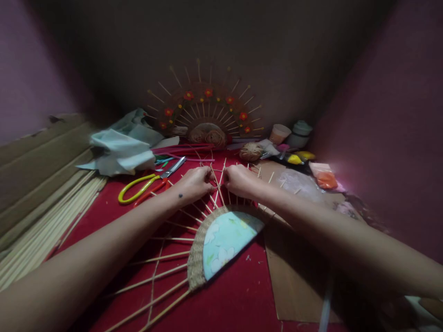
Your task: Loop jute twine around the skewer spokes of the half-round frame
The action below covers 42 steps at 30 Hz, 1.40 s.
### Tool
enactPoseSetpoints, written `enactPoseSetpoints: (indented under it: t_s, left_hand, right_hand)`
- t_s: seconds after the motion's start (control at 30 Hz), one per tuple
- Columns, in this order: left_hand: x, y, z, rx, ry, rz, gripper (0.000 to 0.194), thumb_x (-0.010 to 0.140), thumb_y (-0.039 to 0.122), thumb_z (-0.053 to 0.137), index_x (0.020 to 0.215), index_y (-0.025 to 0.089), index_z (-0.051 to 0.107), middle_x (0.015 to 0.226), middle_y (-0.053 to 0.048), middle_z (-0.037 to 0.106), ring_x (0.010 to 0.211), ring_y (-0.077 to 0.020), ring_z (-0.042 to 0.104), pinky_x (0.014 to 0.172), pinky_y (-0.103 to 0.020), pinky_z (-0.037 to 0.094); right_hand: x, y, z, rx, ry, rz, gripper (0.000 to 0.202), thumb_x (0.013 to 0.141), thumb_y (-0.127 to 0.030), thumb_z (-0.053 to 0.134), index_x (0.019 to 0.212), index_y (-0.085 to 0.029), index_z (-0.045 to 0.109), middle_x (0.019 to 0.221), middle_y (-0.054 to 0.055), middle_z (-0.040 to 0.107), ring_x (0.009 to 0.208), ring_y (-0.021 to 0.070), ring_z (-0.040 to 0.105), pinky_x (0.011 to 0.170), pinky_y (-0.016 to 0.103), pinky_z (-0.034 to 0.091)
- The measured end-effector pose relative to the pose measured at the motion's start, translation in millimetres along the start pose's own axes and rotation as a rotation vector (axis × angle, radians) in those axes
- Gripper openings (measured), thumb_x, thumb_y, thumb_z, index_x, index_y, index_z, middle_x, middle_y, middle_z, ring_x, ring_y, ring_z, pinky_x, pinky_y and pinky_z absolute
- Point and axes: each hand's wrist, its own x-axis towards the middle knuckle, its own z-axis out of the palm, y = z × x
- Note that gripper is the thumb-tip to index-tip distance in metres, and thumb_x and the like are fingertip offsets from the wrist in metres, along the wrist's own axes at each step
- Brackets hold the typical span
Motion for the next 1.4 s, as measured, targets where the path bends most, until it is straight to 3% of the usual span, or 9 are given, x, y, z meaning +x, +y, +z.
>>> enactPoseSetpoints:
  t_s: [0.3, 0.6, 0.8, 0.93, 1.1, 1.23, 1.33, 1.4]
  left_hand:
    - [5.3, 10.7, 6.3, -0.298, -0.037, -0.248, 0.028, 0.065, 0.006, 0.066, 0.081, 0.019, 0.047, 0.044, 0.009, 0.049, 0.037, -0.0096, 0.048, 0.038, -0.019, 0.032]
    - [12.7, 12.3, 10.7, -0.442, -0.048, -0.338, 0.028, 0.062, 0.004, 0.066, 0.073, 0.019, 0.044, 0.041, 0.008, 0.048, 0.036, -0.0095, 0.045, 0.038, -0.02, 0.029]
    - [12.6, 6.5, 10.6, -0.478, -0.045, -0.366, 0.029, 0.057, 0.016, 0.076, 0.067, 0.018, 0.049, 0.038, 0.007, 0.047, 0.036, -0.01, 0.043, 0.038, -0.021, 0.027]
    - [10.6, 6.8, 6.6, -0.522, -0.062, -0.367, 0.025, 0.056, 0.014, 0.075, 0.063, 0.018, 0.051, 0.04, 0.006, 0.05, 0.037, -0.0091, 0.045, 0.039, -0.02, 0.029]
    - [2.2, 12.1, -8.9, -0.547, 0.005, -0.313, 0.016, 0.063, 0.008, 0.064, 0.071, 0.018, 0.054, 0.044, 0.005, 0.053, 0.037, -0.0099, 0.047, 0.04, -0.021, 0.032]
    - [-10.0, 15.3, -28.9, -0.18, 0.186, -0.13, 0.007, 0.068, 0.017, 0.062, 0.075, 0.017, 0.063, 0.053, 0.002, 0.057, 0.048, -0.0128, 0.052, 0.05, -0.024, 0.039]
    - [-21.6, 22.9, -43.3, 0.053, 0.307, 0.06, 0.015, 0.072, 0.023, 0.058, 0.082, 0.018, 0.069, 0.078, -0.004, 0.069, 0.074, -0.0171, 0.061, 0.067, -0.027, 0.044]
    - [-28.9, 32.2, -51.9, 0.115, 0.356, 0.107, 0.019, 0.075, 0.026, 0.056, 0.085, 0.018, 0.07, 0.085, -0.004, 0.07, 0.079, -0.0174, 0.061, 0.072, -0.027, 0.044]
  right_hand:
    - [18.0, 6.6, 8.9, 0.2, -0.007, 0.174, 0.023, 0.07, -0.018, 0.061, 0.091, -0.014, 0.069, 0.086, 0.013, 0.072, 0.072, 0.0194, 0.067, 0.054, 0.023, 0.044]
    - [19.9, 3.2, 11.5, 0.293, 0.044, 0.222, 0.029, 0.064, -0.016, 0.062, 0.092, -0.014, 0.069, 0.093, 0.013, 0.071, 0.081, 0.0224, 0.066, 0.061, 0.026, 0.046]
    - [18.1, 5.9, 13.9, 0.384, 0.075, 0.224, 0.024, 0.065, -0.015, 0.061, 0.087, -0.016, 0.07, 0.086, 0.01, 0.071, 0.075, 0.0189, 0.065, 0.057, 0.023, 0.044]
    - [16.2, 7.4, 11.6, 0.447, 0.115, 0.21, 0.02, 0.064, -0.013, 0.061, 0.082, -0.017, 0.069, 0.08, 0.007, 0.071, 0.071, 0.0164, 0.064, 0.059, 0.022, 0.044]
    - [12.5, 5.6, 6.9, 0.524, 0.185, 0.198, 0.017, 0.062, -0.011, 0.061, 0.076, -0.017, 0.068, 0.073, 0.005, 0.07, 0.069, 0.0163, 0.063, 0.059, 0.023, 0.044]
    - [7.2, 1.3, 0.5, 0.584, 0.266, 0.169, 0.023, 0.059, -0.008, 0.06, 0.08, -0.018, 0.067, 0.071, 0.003, 0.069, 0.069, 0.0149, 0.063, 0.059, 0.021, 0.045]
    - [-1.2, -3.7, -9.1, 0.612, 0.342, 0.164, 0.027, 0.06, -0.008, 0.061, 0.085, -0.015, 0.068, 0.074, 0.004, 0.07, 0.07, 0.0153, 0.064, 0.06, 0.022, 0.045]
    - [-8.9, -6.6, -17.7, 0.659, 0.357, 0.16, 0.023, 0.06, -0.008, 0.061, 0.081, -0.014, 0.069, 0.069, 0.005, 0.069, 0.067, 0.0157, 0.063, 0.059, 0.022, 0.045]
